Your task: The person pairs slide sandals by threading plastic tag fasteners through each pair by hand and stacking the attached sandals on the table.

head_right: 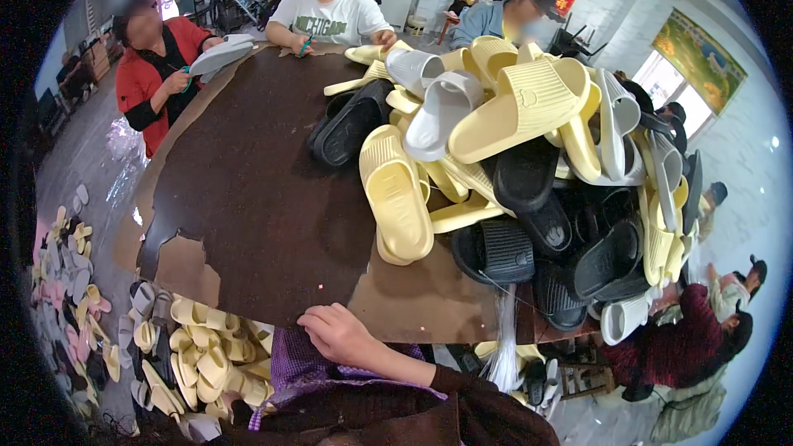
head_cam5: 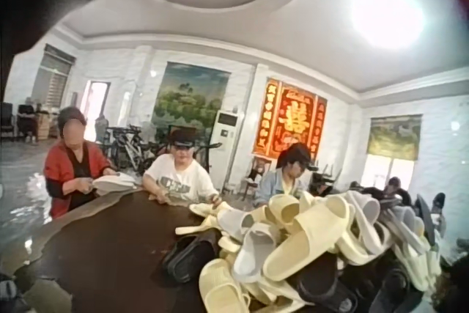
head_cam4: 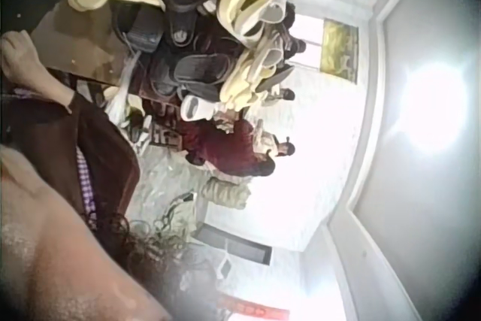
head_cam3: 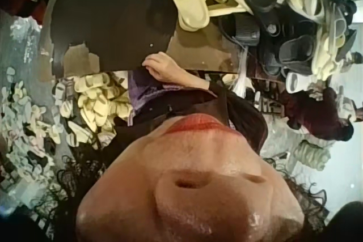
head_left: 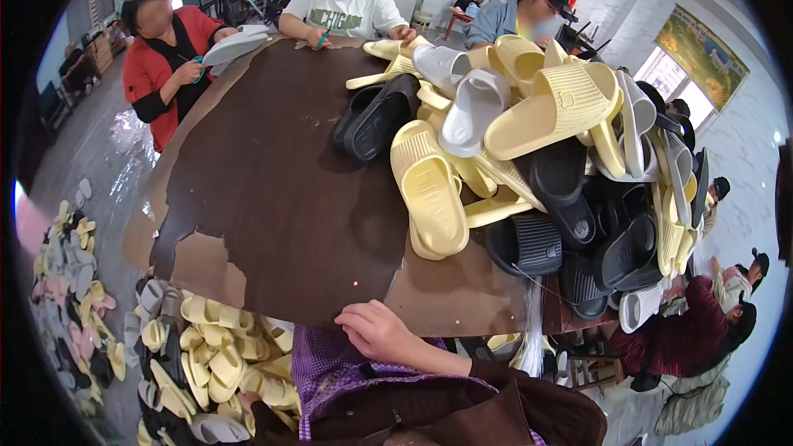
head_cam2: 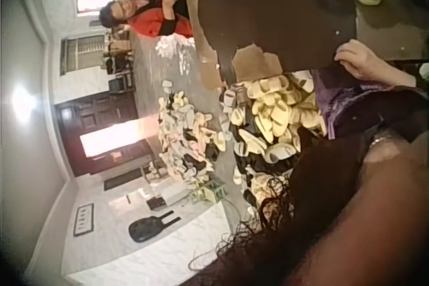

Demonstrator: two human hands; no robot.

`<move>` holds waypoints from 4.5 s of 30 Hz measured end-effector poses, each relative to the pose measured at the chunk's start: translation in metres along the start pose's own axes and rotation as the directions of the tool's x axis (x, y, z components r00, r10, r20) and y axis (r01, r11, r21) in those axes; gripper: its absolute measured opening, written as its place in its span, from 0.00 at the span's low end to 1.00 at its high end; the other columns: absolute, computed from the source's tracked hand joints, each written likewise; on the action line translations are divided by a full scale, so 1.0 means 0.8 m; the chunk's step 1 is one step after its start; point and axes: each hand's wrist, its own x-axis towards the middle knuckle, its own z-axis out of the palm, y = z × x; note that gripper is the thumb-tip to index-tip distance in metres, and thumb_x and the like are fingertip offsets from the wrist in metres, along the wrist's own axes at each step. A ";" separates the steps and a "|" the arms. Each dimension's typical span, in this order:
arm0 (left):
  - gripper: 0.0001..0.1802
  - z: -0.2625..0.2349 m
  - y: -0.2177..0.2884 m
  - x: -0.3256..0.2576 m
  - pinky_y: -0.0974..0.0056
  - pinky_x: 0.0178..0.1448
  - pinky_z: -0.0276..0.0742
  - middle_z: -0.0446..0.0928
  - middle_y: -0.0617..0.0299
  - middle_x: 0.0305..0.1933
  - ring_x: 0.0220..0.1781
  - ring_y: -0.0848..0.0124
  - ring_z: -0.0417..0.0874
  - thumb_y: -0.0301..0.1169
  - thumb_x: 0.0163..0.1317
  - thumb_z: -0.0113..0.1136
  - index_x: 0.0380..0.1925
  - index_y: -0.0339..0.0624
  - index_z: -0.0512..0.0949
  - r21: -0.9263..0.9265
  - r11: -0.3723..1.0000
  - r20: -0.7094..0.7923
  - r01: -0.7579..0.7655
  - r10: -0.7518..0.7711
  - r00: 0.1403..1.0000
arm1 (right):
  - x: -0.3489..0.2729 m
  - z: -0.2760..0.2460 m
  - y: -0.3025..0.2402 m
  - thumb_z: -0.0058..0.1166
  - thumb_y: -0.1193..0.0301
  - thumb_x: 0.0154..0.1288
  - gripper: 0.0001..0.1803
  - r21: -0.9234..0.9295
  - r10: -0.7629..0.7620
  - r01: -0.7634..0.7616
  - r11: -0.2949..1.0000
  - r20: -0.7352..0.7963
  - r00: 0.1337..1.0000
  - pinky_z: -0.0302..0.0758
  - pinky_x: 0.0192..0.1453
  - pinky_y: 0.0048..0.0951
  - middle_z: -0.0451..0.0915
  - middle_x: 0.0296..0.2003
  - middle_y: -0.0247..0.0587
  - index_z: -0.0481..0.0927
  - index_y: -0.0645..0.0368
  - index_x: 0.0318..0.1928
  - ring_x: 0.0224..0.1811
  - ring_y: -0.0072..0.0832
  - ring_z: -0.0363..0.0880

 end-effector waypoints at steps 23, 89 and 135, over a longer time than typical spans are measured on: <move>0.11 -0.413 0.140 -0.155 0.47 0.48 0.82 0.75 0.49 0.45 0.45 0.52 0.79 0.27 0.62 0.48 0.41 0.30 0.72 -0.938 -0.258 -0.247 -0.230 0.033 0.968 | -0.003 0.007 0.006 0.56 0.83 0.51 0.12 0.007 -0.028 0.029 1.000 -0.029 0.999 0.73 0.41 0.36 0.79 0.37 0.45 0.79 0.61 0.38 0.36 0.41 0.77; 0.14 -0.317 0.582 -0.315 0.65 0.45 0.76 0.78 0.58 0.43 0.42 0.70 0.79 0.35 0.67 0.54 0.43 0.34 0.74 -0.996 0.036 0.084 0.086 0.751 0.655 | 0.078 -0.086 0.079 0.45 0.80 0.56 0.23 0.653 0.450 -0.695 0.301 0.546 0.707 0.71 0.50 0.21 0.79 0.43 0.42 0.70 0.72 0.55 0.43 0.20 0.76; 0.25 -0.381 0.531 -0.471 0.66 0.58 0.72 0.77 0.52 0.50 0.52 0.68 0.77 0.34 0.68 0.52 0.60 0.30 0.64 -0.900 -0.139 -0.136 -0.414 0.990 -0.039 | 0.103 -0.097 0.043 0.57 0.75 0.60 0.13 -0.075 0.058 -0.083 0.994 -0.297 0.953 0.72 0.56 0.32 0.79 0.49 0.46 0.79 0.63 0.47 0.51 0.37 0.78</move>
